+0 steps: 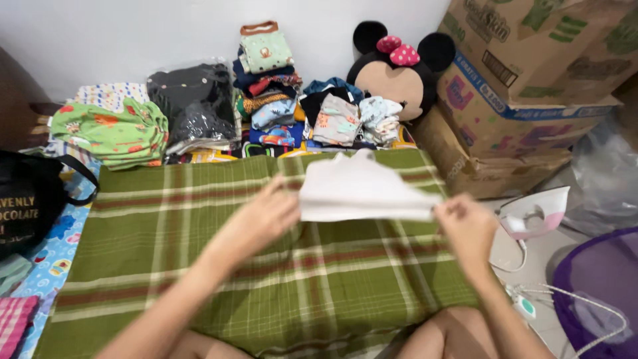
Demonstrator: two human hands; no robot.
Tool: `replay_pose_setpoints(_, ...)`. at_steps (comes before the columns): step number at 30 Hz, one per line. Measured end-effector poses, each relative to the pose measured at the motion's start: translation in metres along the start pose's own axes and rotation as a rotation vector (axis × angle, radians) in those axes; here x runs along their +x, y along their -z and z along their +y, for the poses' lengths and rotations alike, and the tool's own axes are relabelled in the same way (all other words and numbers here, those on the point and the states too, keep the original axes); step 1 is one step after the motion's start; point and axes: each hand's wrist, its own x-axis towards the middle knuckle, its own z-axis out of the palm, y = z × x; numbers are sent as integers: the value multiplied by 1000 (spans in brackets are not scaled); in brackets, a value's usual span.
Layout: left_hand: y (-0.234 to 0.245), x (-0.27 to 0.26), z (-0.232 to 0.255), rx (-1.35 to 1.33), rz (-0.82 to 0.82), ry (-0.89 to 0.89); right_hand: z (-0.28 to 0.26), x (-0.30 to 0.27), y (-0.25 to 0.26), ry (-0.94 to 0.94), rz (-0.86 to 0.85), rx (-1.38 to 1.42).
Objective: The person irons several small garments on a green plaid mat on the floor. They unfold and smooth a white tank top, then a brown graphic t-shirt, and a red shirt, using a handheld iron to press each item before folding them.
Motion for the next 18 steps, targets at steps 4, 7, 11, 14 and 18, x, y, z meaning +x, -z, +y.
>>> replay_pose_setpoints(4,-30,-43,71,-293,-321,-56,50,-98,-27,-263,-385,-389)
replay_pose_setpoints(7,-43,-56,100,-672,-360,-27,70,-120,-25,-451,-833,-408)
replay_pose_setpoints(11,-71,-40,116,-957,-173,254,86,-92,-32,-517,-941,-244)
replay_pose_setpoints(14,-106,-2,129,-948,-108,390,103,-47,-72,-418,-699,-74)
replay_pose_setpoints(18,-162,50,162,-881,-66,538,134,-2,-164,-491,-464,325)
